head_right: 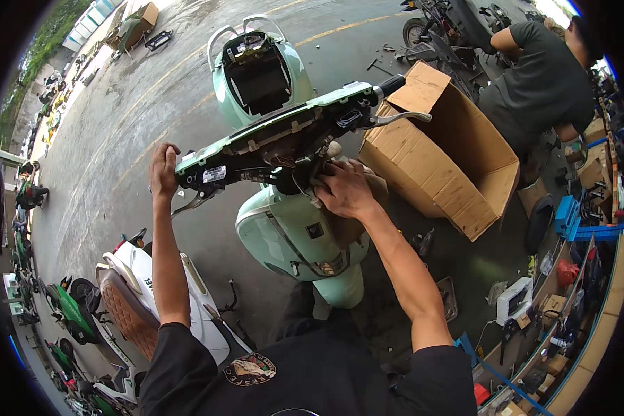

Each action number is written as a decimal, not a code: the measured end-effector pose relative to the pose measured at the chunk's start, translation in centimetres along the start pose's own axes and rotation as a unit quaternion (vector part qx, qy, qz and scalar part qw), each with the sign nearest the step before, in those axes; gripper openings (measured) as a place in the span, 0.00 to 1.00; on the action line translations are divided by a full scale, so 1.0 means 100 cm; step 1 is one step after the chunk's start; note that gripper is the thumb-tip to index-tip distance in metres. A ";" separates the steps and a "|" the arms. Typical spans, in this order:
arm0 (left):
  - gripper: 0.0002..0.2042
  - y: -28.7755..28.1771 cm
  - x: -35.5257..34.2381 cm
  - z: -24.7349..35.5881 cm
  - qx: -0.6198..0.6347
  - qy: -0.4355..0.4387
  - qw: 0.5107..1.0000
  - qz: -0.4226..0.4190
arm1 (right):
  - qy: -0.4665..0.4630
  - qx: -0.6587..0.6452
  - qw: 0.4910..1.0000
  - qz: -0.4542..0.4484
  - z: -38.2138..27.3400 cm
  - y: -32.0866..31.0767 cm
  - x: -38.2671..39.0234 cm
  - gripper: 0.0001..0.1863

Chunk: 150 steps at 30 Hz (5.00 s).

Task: The person manipulates a motorcycle brake caliper assembly, inserting internal components and cleaning various surfaces with a cloth. The person wipes the area around the handlebars and brake lever assembly multiple times.

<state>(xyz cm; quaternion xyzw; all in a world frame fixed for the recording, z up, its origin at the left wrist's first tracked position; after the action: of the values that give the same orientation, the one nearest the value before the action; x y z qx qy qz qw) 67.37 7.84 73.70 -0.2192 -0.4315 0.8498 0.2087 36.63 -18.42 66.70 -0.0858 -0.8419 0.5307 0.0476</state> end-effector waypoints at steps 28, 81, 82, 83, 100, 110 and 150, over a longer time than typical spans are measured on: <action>0.10 0.101 0.180 0.252 0.375 0.133 0.793 -0.461 | 0.153 -0.475 0.864 0.061 -0.026 -0.098 0.186 0.15; 0.13 0.124 0.102 0.257 0.217 0.102 0.907 -0.346 | 0.117 -0.504 0.854 0.056 0.041 -0.018 0.077 0.12; 0.13 0.120 0.100 0.253 0.220 0.100 0.904 -0.352 | 0.118 -0.504 0.854 0.052 0.041 -0.024 0.078 0.12; 0.12 0.117 0.098 0.249 0.199 0.070 0.898 -0.386 | 0.141 -0.449 0.879 0.081 0.044 -0.035 0.081 0.12; 0.37 0.111 0.110 0.373 0.477 0.271 0.718 -0.428 | 0.052 -0.485 0.832 0.263 -0.003 -0.187 0.192 0.09; 0.10 0.143 0.141 0.294 0.286 0.032 0.806 -0.517 | 0.154 -0.494 0.780 0.353 0.045 -0.169 0.211 0.10; 0.23 0.191 0.122 0.271 0.148 0.073 0.971 -0.171 | 0.070 -0.362 0.909 0.195 0.106 -0.013 -0.048 0.20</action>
<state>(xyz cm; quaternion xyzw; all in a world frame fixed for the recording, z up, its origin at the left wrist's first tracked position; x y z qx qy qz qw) 39.23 -13.29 69.99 -0.1704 -0.3157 0.8375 0.4121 39.38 -29.30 63.39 -0.2969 -0.9370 0.1810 -0.0321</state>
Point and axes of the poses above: each hand's wrist, its own x-axis away from the middle knuckle, its own y-axis out of the palm, z = x × y, the point moved 6 cm from there along -x, towards the middle knuckle, and after that the axes turned 6 degrees about -z, right-handed, at the moved point
